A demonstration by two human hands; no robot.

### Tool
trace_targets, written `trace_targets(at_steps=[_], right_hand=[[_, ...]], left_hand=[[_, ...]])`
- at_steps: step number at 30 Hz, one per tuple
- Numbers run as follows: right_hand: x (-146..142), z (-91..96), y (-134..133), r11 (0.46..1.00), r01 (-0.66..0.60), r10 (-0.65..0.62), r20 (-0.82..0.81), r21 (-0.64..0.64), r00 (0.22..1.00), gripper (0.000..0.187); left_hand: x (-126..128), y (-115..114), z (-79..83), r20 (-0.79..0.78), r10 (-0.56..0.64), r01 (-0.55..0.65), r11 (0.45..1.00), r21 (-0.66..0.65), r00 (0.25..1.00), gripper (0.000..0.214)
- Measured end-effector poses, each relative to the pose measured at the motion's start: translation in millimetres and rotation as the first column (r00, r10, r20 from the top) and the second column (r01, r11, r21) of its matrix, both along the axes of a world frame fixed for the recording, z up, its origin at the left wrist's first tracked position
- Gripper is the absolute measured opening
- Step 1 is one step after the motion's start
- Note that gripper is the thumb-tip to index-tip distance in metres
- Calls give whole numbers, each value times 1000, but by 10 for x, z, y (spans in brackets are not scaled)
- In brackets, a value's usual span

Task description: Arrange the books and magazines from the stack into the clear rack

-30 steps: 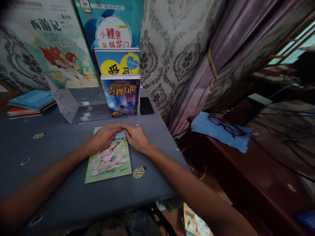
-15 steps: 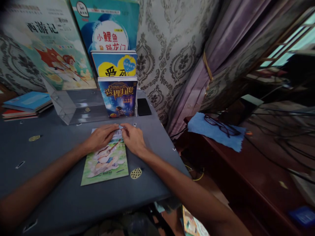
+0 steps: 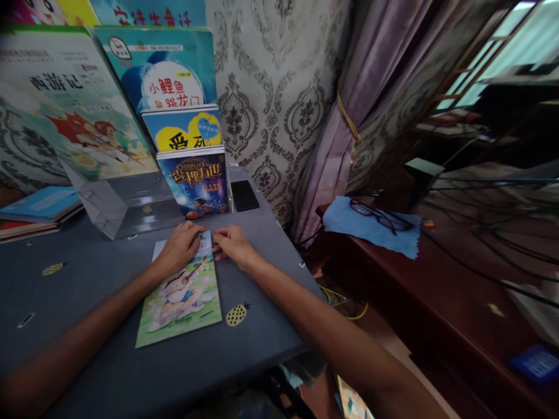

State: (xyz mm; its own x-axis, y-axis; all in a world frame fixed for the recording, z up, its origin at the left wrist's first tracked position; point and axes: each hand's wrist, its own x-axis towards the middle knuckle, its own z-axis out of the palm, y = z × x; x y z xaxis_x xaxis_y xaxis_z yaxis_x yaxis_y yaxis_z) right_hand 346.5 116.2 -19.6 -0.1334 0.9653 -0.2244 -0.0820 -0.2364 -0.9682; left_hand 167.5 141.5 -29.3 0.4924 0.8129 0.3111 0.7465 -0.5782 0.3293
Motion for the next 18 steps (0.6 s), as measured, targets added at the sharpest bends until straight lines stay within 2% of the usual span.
trace_targets(at_steps=[3, 9, 15, 18], right_hand=[[-9, 81, -24, 993, 8, -7, 12, -114, 1000, 14], [15, 202, -50, 985, 1, -5, -23, -175, 1000, 19], [52, 221, -42, 983, -12, 2, -56, -183, 998, 11], [69, 185, -19, 990, -35, 24, -82, -138, 996, 12]], left_hand=[[45, 44, -30, 14, 43, -43, 999, -19, 999, 25], [72, 156, -76, 88, 137, -128, 987, -98, 987, 19], [70, 163, -82, 220, 142, -115, 985, -132, 965, 18], [60, 145, -71, 267, 144, -95, 977, -189, 953, 18]])
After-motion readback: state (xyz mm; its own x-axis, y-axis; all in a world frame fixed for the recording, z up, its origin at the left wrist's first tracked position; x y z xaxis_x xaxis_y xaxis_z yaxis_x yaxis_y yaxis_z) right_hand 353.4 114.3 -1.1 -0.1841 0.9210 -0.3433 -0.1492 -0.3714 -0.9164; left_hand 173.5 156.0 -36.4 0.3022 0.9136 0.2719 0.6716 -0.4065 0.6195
